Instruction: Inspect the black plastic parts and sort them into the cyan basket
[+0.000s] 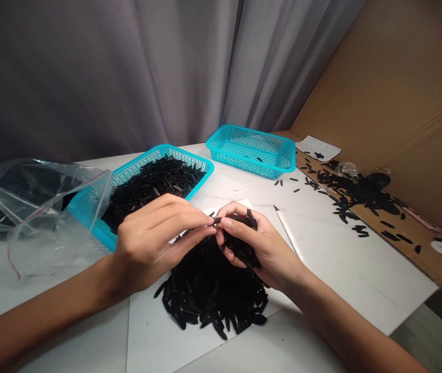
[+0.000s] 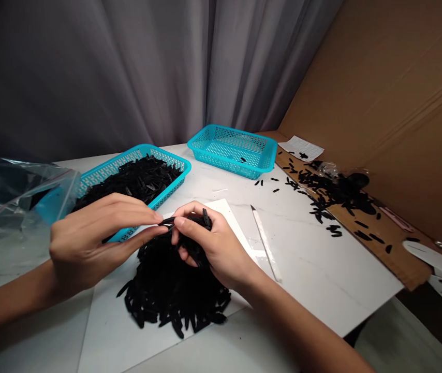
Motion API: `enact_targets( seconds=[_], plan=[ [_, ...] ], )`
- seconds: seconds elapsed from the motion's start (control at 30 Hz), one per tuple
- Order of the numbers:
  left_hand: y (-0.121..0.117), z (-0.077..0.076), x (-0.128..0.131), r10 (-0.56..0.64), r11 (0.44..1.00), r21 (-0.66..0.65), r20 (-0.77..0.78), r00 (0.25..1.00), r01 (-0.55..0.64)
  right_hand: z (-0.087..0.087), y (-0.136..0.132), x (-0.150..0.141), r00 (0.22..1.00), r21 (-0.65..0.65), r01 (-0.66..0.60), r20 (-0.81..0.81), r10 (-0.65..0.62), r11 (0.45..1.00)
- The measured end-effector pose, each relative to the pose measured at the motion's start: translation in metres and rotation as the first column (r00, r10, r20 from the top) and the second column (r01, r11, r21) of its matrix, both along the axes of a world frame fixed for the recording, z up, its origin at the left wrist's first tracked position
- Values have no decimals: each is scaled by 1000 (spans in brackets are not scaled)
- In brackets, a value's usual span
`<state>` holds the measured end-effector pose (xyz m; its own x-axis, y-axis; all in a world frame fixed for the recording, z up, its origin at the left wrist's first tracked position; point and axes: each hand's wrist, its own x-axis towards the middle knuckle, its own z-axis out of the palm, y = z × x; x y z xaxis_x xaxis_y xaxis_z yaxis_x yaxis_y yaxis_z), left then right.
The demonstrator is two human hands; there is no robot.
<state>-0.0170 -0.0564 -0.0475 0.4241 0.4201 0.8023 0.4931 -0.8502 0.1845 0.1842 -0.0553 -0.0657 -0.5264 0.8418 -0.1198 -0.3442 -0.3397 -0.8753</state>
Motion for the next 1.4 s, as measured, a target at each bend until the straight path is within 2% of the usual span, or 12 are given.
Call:
enact_targets(
  seconds=[0.4,0.7,0.83,1.0,1.4],
  plan=[
    [5,-2,-3,53,998,18,-24,998,-53,0,2,3,998,1,-46,-43,46,999],
    [5,-7,-2,2,997,-83,2,1000,-2,1,0,0,1000,-45,4,5,-4,999],
    [6,-8,-3,-19,992,-126,-33,999,15,0,1,1,1000,-66,-1,-17,0,998],
    [8,-11,-5,-42,998,-57,-118,992,35,0,3,2,998,-83,-25,-51,21,996],
    [8,-6,-8,48,982,187,-165,985,-17,-1,2,2,999,-82,-25,-46,21,996]
  ],
)
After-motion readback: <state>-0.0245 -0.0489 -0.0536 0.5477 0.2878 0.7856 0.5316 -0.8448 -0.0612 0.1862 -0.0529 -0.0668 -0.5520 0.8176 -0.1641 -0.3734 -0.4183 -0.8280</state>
